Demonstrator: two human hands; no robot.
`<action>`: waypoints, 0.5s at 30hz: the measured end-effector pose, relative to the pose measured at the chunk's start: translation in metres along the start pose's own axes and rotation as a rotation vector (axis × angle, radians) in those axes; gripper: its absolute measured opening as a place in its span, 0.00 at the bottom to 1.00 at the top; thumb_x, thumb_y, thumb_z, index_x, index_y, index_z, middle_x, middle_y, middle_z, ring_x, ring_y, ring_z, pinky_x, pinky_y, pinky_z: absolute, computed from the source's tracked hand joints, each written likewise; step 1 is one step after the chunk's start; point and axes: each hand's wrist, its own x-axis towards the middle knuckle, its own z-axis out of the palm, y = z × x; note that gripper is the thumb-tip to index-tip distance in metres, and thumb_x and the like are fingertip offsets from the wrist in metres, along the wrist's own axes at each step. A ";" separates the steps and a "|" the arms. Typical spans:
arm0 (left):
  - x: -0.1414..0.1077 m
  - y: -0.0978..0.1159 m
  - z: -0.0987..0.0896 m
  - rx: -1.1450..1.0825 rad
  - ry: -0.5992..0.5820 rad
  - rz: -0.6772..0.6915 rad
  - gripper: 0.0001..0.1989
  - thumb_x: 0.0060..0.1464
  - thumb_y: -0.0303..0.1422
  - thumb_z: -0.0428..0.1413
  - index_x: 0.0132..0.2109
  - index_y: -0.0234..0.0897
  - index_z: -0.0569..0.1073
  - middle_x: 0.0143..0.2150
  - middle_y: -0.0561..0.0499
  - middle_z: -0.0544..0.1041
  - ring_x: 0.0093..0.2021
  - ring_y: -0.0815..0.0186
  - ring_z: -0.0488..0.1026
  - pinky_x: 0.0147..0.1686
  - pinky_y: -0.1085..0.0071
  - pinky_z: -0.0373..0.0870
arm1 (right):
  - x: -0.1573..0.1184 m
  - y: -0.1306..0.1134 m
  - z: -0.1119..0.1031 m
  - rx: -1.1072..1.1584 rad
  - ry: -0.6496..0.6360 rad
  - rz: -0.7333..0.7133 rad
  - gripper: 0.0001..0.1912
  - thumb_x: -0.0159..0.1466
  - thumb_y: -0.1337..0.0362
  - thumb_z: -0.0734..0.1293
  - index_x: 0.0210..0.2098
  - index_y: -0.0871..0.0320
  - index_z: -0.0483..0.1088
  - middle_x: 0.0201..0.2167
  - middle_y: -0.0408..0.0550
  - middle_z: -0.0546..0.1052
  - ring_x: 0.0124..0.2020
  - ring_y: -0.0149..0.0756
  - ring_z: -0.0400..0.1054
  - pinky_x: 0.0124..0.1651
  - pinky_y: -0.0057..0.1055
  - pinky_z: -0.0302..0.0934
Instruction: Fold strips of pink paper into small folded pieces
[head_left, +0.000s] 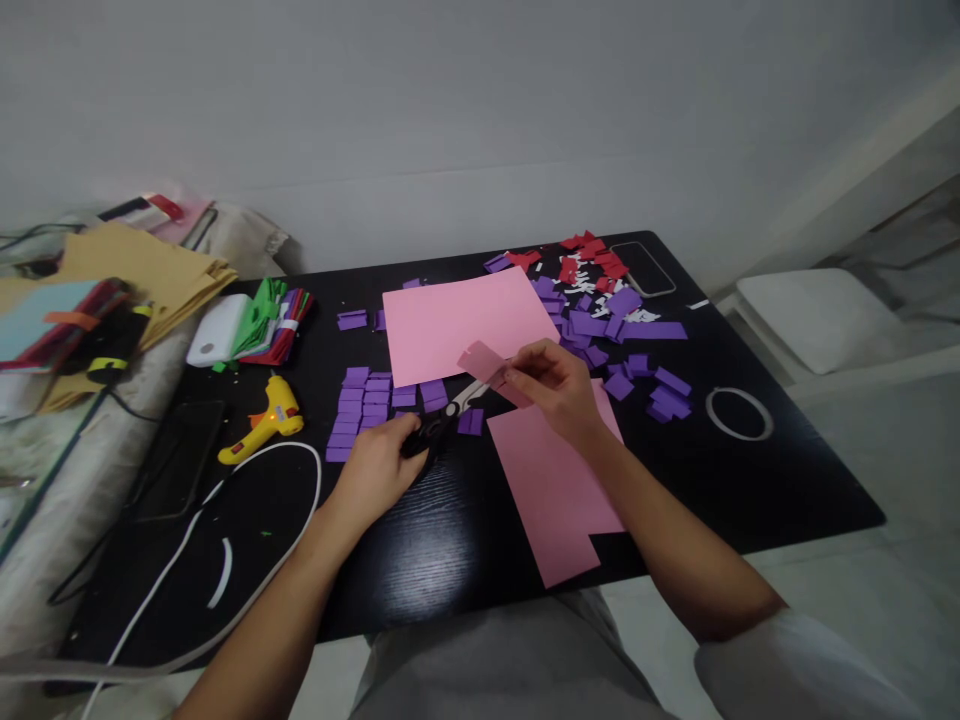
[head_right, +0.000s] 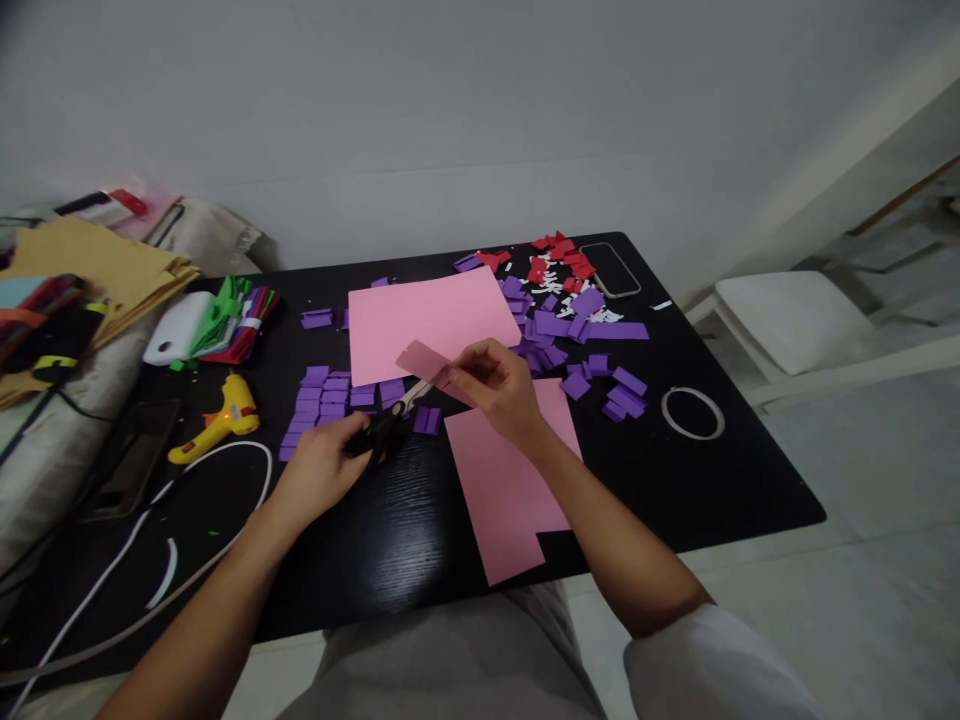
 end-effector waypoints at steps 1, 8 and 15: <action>0.000 0.000 0.000 0.000 -0.002 0.001 0.09 0.57 0.35 0.57 0.30 0.39 0.67 0.26 0.53 0.72 0.27 0.64 0.70 0.30 0.70 0.58 | 0.000 0.000 0.000 -0.001 0.006 0.001 0.10 0.57 0.61 0.78 0.34 0.53 0.74 0.32 0.42 0.79 0.37 0.34 0.76 0.46 0.36 0.72; 0.001 -0.005 0.002 0.021 0.024 0.023 0.04 0.57 0.32 0.56 0.33 0.39 0.69 0.28 0.53 0.73 0.29 0.63 0.71 0.31 0.70 0.60 | -0.002 -0.001 0.002 -0.029 0.024 0.007 0.09 0.58 0.59 0.78 0.33 0.52 0.75 0.32 0.43 0.79 0.36 0.36 0.75 0.45 0.38 0.73; 0.001 -0.005 0.003 0.018 0.024 0.018 0.04 0.57 0.31 0.57 0.34 0.39 0.69 0.27 0.54 0.73 0.27 0.64 0.71 0.30 0.71 0.60 | -0.002 -0.003 0.001 -0.030 0.022 0.009 0.10 0.57 0.59 0.79 0.33 0.53 0.76 0.32 0.43 0.80 0.36 0.36 0.76 0.44 0.37 0.74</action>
